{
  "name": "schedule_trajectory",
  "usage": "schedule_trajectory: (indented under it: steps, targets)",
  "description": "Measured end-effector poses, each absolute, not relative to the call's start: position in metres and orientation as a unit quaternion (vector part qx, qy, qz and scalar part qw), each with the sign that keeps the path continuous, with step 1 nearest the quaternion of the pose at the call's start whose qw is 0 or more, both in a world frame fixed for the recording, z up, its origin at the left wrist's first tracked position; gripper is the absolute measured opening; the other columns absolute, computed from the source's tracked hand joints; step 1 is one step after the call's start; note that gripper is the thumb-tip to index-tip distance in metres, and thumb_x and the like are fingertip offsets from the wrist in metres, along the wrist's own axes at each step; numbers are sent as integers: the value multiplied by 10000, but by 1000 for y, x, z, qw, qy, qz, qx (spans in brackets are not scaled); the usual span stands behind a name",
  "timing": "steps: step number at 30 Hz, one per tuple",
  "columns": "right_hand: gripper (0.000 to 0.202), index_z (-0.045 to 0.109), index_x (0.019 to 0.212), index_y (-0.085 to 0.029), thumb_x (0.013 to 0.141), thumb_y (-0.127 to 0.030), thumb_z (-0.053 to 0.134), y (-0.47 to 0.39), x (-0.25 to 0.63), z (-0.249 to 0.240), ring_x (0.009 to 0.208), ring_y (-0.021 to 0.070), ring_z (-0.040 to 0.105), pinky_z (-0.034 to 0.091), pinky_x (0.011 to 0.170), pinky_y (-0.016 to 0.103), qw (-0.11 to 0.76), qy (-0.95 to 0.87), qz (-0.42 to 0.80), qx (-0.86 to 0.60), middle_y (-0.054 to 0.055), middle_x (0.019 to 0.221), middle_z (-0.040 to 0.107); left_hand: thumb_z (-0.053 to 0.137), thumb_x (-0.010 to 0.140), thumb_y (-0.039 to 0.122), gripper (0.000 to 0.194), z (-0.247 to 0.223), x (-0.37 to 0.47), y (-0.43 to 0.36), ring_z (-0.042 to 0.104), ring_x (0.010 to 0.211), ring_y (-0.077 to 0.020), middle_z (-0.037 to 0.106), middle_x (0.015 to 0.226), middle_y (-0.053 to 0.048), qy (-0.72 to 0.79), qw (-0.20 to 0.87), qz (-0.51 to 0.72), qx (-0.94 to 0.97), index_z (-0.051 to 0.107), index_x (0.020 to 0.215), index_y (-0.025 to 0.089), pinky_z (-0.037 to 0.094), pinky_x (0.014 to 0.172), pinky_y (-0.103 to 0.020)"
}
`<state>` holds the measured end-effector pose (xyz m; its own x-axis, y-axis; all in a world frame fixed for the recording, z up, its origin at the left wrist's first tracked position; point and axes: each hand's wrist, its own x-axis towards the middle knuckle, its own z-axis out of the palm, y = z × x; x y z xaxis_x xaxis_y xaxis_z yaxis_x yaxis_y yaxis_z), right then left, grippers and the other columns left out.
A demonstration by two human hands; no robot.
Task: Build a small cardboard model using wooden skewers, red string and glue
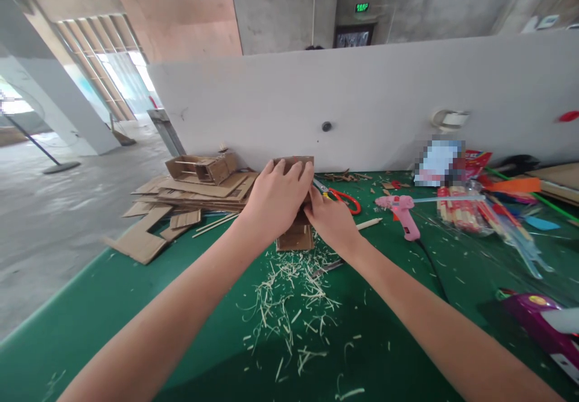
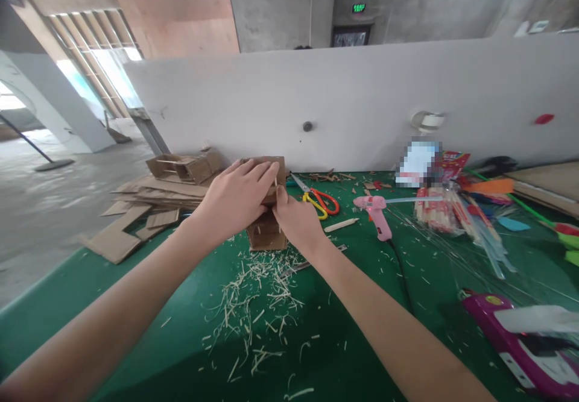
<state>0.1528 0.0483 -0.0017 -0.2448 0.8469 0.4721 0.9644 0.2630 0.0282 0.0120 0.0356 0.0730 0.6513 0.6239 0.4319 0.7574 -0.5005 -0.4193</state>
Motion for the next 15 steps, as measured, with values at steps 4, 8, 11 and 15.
schedule_trajectory:
  steps: [4,8,11,15]
  targets:
    - [459,438,1357,-53,942,-212,322,51,156,-2,728,247,696,428,558,307,192,-771,-164,-584,147,917,728,527,849,174,580,75,16,36,479,1248,-297,558,1329,-143,-400,274,-110,-867,363,1401,112,385,1049,-446]
    - [449,451,1340,-49,946,-221,324,55,159,-3,718,233,693,408,537,293,201,-777,-167,-572,145,920,726,561,871,324,658,82,10,36,303,1386,-356,373,1511,-98,-413,232,-144,-869,292,1459,203,253,1114,-615]
    - [439,473,1323,-66,950,-233,312,57,161,-3,654,216,681,372,498,286,205,-778,-170,-568,119,836,724,487,906,484,681,94,-12,39,306,1397,-317,342,1530,-76,-448,152,-221,-853,230,1483,229,297,1127,-553]
    - [436,501,1308,-89,929,-215,326,58,163,-1,607,198,661,341,478,277,226,-774,-165,-568,84,745,711,350,951,443,515,108,-62,53,585,1136,-216,592,1277,-87,-534,93,-324,-776,352,1402,192,475,973,-355]
